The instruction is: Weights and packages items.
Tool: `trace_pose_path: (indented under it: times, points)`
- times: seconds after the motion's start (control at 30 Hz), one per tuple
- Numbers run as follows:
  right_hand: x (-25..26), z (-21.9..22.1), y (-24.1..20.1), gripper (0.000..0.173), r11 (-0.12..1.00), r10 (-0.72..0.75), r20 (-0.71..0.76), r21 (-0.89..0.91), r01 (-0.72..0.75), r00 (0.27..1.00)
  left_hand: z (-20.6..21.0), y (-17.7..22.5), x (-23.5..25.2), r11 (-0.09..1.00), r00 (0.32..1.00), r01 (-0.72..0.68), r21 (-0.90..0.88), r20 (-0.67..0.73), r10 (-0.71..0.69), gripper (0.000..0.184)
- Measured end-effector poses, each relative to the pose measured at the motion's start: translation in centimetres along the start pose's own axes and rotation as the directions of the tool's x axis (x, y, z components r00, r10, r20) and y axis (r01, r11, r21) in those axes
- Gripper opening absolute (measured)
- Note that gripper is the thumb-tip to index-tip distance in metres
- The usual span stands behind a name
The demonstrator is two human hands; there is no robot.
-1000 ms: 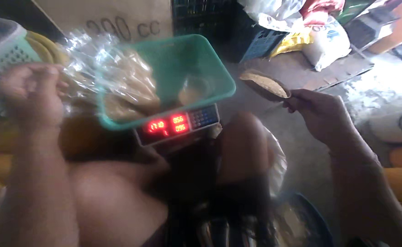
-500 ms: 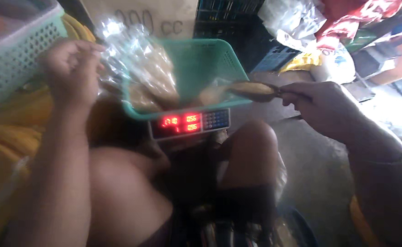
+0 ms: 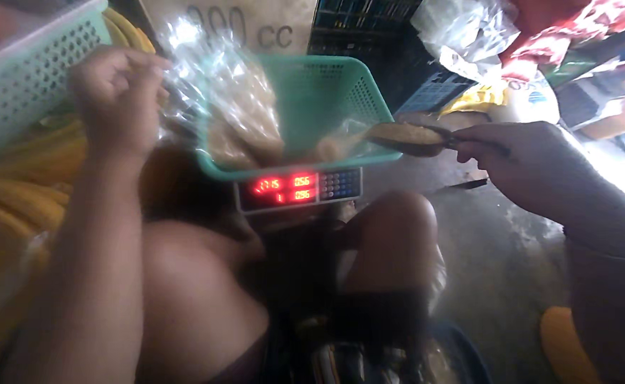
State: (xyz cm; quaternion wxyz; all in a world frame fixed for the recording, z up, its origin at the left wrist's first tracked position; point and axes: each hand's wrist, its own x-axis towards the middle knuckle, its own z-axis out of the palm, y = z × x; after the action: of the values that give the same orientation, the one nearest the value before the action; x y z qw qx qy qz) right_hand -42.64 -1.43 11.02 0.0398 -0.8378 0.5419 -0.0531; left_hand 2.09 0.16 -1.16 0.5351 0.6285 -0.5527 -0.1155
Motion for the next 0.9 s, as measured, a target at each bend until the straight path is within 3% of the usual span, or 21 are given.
trace_pose_path:
  times: [0.9]
  points:
    - [0.08, -0.61, -0.44, 0.024, 0.997, -0.061, 0.0, -0.038, 0.061, 0.998, 0.18, 0.29, -0.16, 0.999, 1.0, 0.031, 0.01, -0.001, -0.031, 0.028]
